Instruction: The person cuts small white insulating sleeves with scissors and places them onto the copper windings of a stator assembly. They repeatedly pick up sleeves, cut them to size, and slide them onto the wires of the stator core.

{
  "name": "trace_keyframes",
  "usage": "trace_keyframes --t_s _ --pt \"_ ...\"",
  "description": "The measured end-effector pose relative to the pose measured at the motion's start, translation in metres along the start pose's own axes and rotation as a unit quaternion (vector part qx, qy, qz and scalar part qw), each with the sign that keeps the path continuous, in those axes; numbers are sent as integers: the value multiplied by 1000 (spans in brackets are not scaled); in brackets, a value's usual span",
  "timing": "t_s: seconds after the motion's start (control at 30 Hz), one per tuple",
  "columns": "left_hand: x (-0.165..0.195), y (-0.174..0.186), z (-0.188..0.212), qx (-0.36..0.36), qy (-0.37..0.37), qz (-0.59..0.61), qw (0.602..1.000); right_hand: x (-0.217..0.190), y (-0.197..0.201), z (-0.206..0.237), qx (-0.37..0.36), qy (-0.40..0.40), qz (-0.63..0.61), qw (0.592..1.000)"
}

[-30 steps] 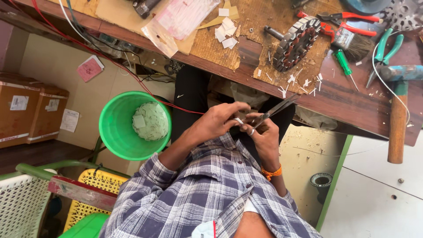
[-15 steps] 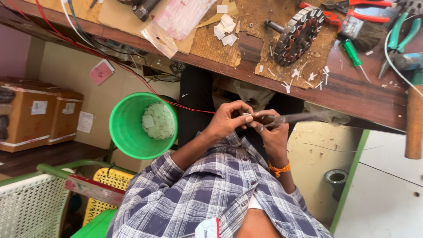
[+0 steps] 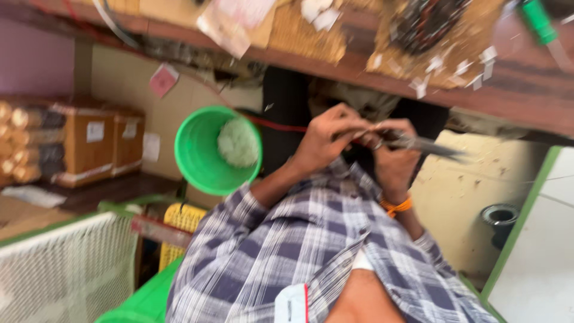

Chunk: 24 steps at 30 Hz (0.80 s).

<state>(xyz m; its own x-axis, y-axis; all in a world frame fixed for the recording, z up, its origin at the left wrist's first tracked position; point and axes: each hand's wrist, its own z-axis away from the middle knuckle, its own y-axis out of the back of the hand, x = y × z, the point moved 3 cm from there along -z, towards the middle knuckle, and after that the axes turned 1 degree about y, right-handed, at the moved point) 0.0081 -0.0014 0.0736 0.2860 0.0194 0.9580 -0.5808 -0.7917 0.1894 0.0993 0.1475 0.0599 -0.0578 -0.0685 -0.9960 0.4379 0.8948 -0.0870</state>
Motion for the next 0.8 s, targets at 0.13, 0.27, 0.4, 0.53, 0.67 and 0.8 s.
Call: trace_keyframes --t_s 0.13,0.27,0.4,0.53,0.67,0.8 --pt "-14 4 -3 18 193 307 932 1 10 -3 -118 -80 112 983" --pt "-15 22 -14 24 186 377 907 10 4 10 -346 -224 -15 911" --pt "-12 30 -19 -1 147 419 896 15 0 25 -427 -276 -110 854" --pt "-27 24 -16 -31 206 420 883 19 6 23 -400 -272 -142 864" --pt "-41 25 -11 -28 177 397 900 19 9 19 -386 -285 -117 870" --pt "-47 32 -11 -25 156 373 914 17 10 16 -361 -299 -109 877"
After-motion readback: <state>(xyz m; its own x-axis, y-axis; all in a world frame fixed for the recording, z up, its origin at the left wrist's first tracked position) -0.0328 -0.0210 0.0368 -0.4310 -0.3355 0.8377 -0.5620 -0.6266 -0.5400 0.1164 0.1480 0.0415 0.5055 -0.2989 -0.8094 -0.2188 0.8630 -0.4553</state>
